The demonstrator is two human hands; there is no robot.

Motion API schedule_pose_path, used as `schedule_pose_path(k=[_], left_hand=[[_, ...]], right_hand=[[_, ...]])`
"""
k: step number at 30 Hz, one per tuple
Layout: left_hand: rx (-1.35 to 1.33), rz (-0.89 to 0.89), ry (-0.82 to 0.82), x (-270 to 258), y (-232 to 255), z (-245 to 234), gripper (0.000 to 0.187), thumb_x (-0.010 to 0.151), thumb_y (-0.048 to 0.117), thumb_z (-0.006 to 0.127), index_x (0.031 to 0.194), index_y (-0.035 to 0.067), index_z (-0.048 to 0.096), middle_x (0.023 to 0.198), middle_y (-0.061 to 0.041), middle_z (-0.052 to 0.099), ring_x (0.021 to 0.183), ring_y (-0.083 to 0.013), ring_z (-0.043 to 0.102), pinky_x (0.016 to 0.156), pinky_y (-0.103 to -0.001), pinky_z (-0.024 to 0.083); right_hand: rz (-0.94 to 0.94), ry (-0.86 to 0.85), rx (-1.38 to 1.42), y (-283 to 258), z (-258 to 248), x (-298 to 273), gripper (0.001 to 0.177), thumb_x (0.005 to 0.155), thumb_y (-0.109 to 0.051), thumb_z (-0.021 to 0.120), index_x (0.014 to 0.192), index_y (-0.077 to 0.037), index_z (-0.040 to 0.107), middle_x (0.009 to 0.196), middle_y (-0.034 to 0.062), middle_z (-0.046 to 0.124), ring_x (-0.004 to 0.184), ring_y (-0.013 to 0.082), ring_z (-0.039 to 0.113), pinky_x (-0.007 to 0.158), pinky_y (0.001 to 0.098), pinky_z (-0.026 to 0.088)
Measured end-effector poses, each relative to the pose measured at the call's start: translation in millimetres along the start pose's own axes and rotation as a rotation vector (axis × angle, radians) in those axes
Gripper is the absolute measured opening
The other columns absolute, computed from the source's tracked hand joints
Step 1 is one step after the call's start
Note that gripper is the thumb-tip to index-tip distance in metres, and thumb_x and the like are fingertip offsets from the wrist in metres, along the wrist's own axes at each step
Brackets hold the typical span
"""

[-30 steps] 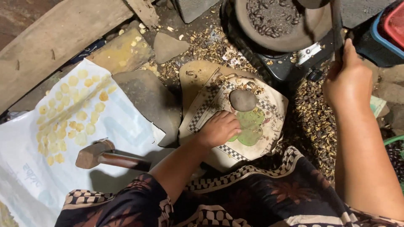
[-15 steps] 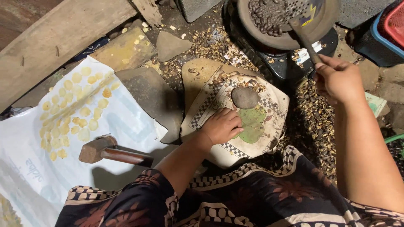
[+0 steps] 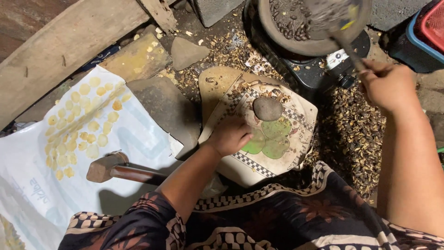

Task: Manually cracking nuts with stones and tools, sorting them, and roasting them in a pan.

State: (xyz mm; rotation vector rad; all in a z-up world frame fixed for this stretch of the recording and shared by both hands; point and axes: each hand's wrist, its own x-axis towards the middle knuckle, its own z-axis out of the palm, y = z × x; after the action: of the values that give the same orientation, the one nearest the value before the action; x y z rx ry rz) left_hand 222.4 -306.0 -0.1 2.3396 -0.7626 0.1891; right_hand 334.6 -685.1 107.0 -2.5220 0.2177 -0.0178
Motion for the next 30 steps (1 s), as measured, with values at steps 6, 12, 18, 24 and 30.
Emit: schedule_pose_path(k=[6,12,18,24,30], left_hand=[[0.159,0.007,-0.100,-7.0,-13.8,22.9,0.016,0.092,0.019,0.067,0.084,0.006,0.067,0.091,-0.012,0.066,0.089,-0.0321,0.065,0.083,-0.049,0.054],[0.069,-0.068,-0.077,-13.1,-4.5,19.5,0.017,0.091,0.023,0.067,0.091,0.006,0.068,0.097,-0.013,0.066,0.096,-0.0338,0.064,0.086,-0.049,0.052],[0.038,-0.194,-0.169,-14.4,-1.2,22.6,0.020,0.097,0.027,0.065,0.097,0.007,0.065,0.100,-0.015,0.064,0.096,-0.0348,0.063,0.085,-0.050,0.051],[0.091,-0.179,-0.141,-14.8,1.2,22.3,0.021,0.097,0.029,0.064,0.097,0.007,0.065,0.099,-0.015,0.063,0.095,-0.0361,0.062,0.085,-0.051,0.050],[0.066,-0.148,-0.091,-12.8,0.3,21.3,0.020,0.095,0.028,0.066,0.093,0.008,0.064,0.099,-0.014,0.063,0.096,-0.0365,0.062,0.087,-0.050,0.050]], right_hand=[[0.380,-0.341,0.598,-18.9,16.9,-7.3,0.035,0.106,-0.014,0.059,0.139,-0.013,0.069,0.071,0.0000,0.061,0.047,0.0100,0.047,0.039,0.0280,0.031],[-0.154,0.112,0.273,9.1,33.8,-25.9,0.032,0.109,-0.005,0.066,0.141,-0.004,0.066,0.098,0.0105,0.070,0.079,0.0137,0.066,0.066,0.0293,0.052],[-0.093,0.136,-0.115,-6.5,18.5,-29.3,0.043,0.105,0.002,0.061,0.147,-0.004,0.065,0.120,0.0232,0.074,0.079,0.0236,0.073,0.073,0.0338,0.060],[0.073,-0.017,0.061,13.5,16.7,-2.3,0.034,0.106,-0.007,0.068,0.140,-0.006,0.070,0.096,0.0151,0.072,0.068,0.0157,0.064,0.060,0.0304,0.050],[0.343,-0.276,0.660,-1.3,31.6,-2.7,0.035,0.107,-0.015,0.062,0.140,-0.009,0.070,0.075,0.0016,0.065,0.049,0.0097,0.053,0.039,0.0266,0.037]])
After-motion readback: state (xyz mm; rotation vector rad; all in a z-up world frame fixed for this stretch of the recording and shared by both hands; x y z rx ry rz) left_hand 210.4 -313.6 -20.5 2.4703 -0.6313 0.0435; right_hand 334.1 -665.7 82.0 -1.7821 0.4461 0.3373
